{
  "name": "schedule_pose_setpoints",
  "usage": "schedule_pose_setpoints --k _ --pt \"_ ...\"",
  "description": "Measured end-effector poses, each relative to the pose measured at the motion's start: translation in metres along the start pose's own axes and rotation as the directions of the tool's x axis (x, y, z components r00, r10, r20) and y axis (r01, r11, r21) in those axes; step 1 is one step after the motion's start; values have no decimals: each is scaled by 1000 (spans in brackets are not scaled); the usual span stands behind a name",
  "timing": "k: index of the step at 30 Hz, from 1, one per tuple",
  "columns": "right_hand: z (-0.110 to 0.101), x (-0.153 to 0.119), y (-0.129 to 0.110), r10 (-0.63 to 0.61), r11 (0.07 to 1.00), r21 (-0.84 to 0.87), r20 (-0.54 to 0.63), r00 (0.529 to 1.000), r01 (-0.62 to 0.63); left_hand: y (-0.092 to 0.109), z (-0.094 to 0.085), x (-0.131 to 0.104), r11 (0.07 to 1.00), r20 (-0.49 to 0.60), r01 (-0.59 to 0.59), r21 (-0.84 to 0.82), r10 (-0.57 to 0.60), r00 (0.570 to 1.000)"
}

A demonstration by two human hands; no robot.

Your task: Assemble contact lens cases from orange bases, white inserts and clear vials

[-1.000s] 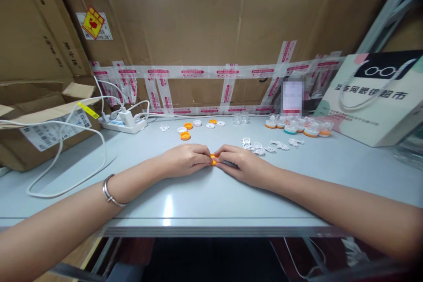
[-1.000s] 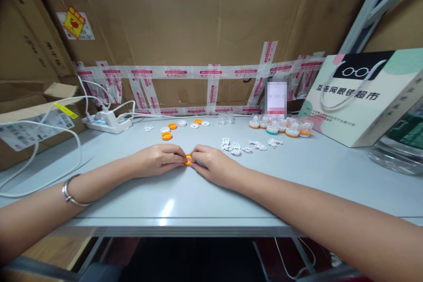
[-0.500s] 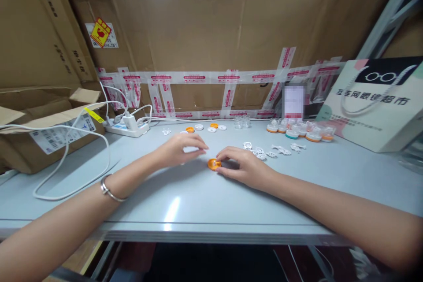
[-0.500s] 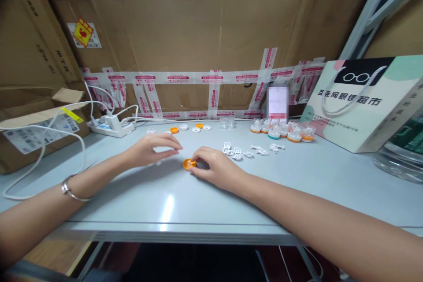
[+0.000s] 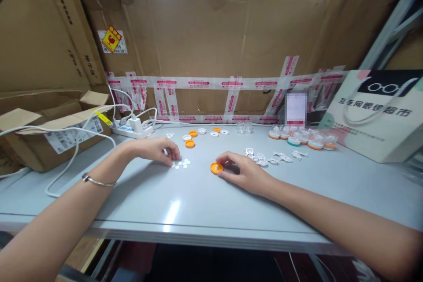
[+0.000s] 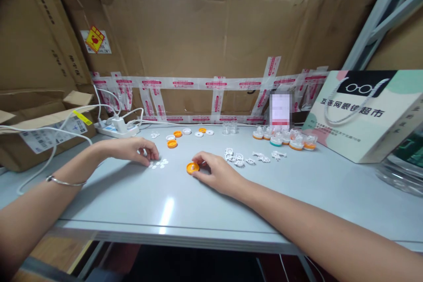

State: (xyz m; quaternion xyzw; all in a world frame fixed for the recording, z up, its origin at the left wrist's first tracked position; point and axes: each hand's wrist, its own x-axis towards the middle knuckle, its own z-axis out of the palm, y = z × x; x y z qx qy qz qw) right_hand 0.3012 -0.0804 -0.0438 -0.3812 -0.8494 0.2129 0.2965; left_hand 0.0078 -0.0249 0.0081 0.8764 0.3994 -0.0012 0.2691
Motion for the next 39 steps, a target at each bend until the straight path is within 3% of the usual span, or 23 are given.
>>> schedule_pose_setpoints --k 6,12,39 --pt "-2 -1 -1 -28 999 -26 -13 1000 28 -1 1 2 999 -7 -15 -46 15 1000" --pt "-4 -1 -5 -65 997 54 28 997 64 0 0 2 994 -16 54 -94 -56 998" --pt "-9 12 2 -48 997 66 60 997 44 -10 -10 10 981 -3 64 -182 -66 998"
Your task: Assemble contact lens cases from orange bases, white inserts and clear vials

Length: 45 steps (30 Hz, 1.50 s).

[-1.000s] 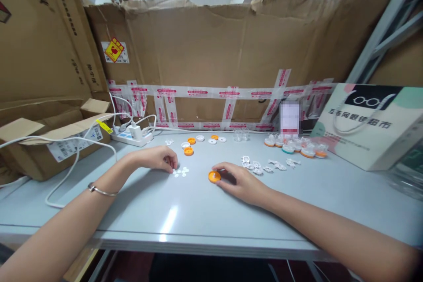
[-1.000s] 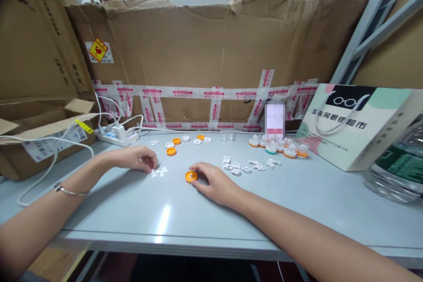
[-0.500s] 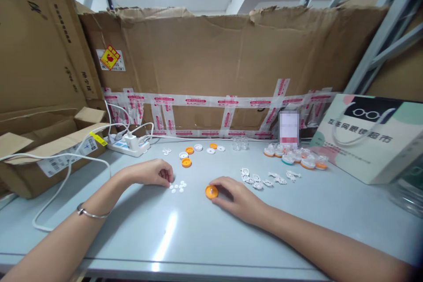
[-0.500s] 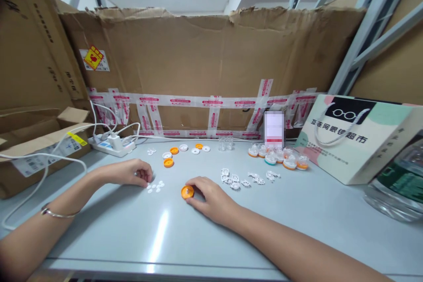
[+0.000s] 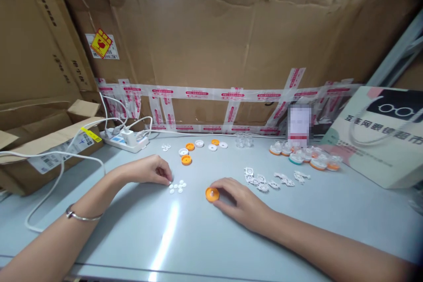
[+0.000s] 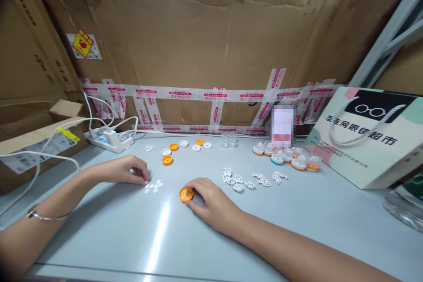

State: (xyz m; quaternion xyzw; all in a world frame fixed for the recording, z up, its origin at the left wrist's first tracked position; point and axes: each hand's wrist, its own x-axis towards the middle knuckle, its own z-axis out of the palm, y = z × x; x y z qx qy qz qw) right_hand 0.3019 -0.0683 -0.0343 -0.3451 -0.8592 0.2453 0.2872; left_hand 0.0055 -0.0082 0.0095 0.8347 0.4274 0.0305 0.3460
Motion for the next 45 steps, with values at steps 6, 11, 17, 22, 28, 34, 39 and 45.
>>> schedule_pose_setpoints --k 6,11,17,22,28,34,39,45 --pt "1 -2 0 33 999 -12 -1 999 -33 -2 2 2 998 -25 -11 62 13 1000" --pt "2 -3 0 48 998 -29 -2 999 -48 -1 2 3 972 -177 -8 237 51 983" --pt "4 0 1 37 998 -41 -6 999 -37 35 33 13 871 -374 -360 335 474 797" --pt "6 0 3 18 999 -43 -11 1000 -18 50 69 29 650 -262 -465 601 710 653" --pt "7 0 5 -7 999 -48 -19 1000 6 49 73 33 494 -155 -455 741 785 600" --pt "7 -1 6 -24 999 -49 -16 1000 23 54 73 30 438 -129 -445 781 811 571" --pt "6 0 5 -38 999 -33 -13 999 37 49 76 33 385 -107 -437 813 837 537" --pt "5 1 6 -42 999 -19 -11 999 42 47 76 33 392 -81 -455 800 821 566"
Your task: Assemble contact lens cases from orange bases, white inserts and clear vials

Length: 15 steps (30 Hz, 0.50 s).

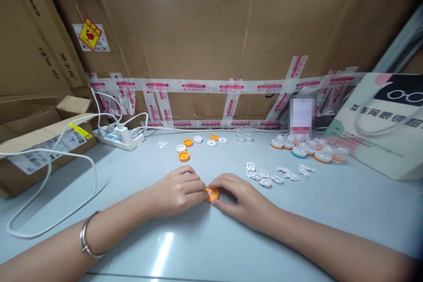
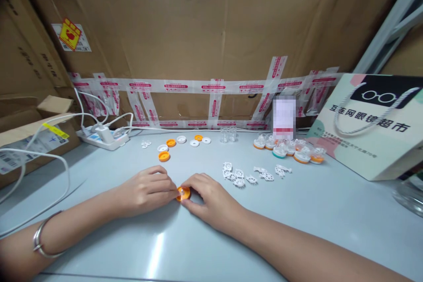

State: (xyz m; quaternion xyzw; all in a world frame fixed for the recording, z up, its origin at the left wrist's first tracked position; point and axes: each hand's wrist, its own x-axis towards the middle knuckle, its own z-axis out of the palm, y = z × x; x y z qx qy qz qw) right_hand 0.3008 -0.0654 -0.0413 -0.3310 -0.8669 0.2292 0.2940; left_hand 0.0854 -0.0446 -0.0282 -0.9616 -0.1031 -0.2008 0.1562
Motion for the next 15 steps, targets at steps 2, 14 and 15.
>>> schedule_pose_setpoints --k 2,14,15 --pt "0 0 0 8 1000 1 -1 1000 -8 0 -1 0 1000 -3 4 -15 -4 1000" --pt "-1 -1 -3 42 999 1 14 999 -42 1 -9 0 957 107 188 -222 -168 980" --pt "-1 -1 -4 45 999 0 13 999 -45 2 -9 0 944 133 213 -253 -184 974"
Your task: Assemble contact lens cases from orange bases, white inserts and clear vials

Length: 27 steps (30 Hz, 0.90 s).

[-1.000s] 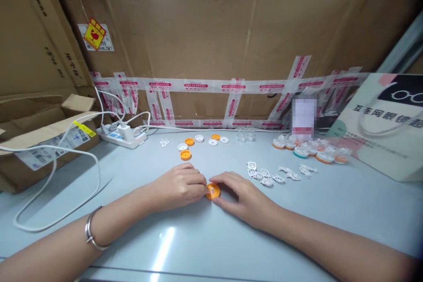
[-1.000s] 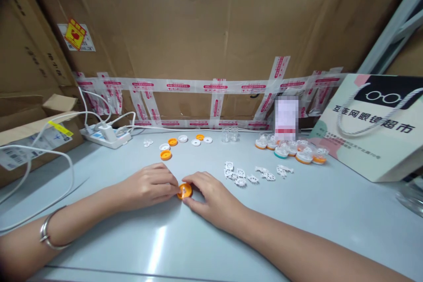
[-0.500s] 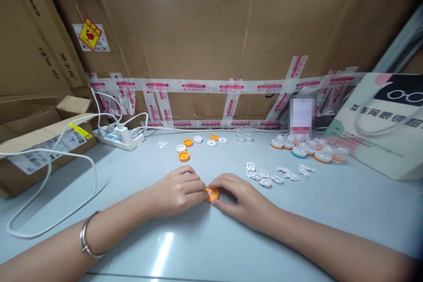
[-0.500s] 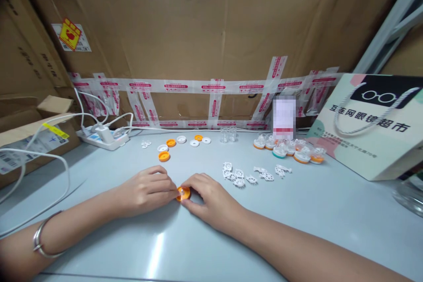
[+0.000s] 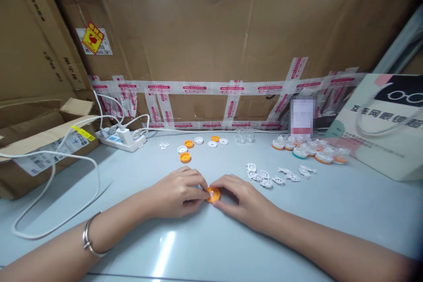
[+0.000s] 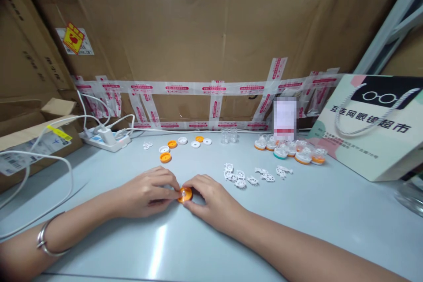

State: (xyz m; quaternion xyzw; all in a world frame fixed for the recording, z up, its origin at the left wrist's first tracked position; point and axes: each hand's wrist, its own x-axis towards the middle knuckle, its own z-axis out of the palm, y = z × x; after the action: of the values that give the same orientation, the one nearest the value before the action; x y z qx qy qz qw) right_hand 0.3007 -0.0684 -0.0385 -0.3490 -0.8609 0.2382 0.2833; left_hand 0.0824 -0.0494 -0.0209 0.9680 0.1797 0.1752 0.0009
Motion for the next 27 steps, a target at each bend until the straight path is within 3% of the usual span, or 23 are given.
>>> schedule_pose_setpoints --k 5,8,11,15,18,23,27 --pt "0 0 0 -8 1000 7 -2 1000 8 0 -6 3 971 48 98 -217 -90 995" --pt "0 0 0 -7 1000 -13 1 1000 7 -9 -19 1 921 -30 155 -357 -177 984" --pt "0 0 -2 -2 1000 -25 3 1000 3 -25 -35 -8 888 -73 297 -351 -342 937" --pt "-1 1 -4 6 1000 -13 -3 1000 -6 -46 -44 -26 865 178 418 -276 -381 907" --pt "-1 1 -4 13 1000 -12 0 1000 -13 -53 -47 -34 814 321 499 -297 -406 855" --pt "0 0 -2 38 999 -7 7 999 -38 -52 -56 -37 786 401 536 -309 -403 822" --pt "0 -1 0 59 998 2 5 998 -59 -52 -51 -36 768 463 566 -299 -403 790"
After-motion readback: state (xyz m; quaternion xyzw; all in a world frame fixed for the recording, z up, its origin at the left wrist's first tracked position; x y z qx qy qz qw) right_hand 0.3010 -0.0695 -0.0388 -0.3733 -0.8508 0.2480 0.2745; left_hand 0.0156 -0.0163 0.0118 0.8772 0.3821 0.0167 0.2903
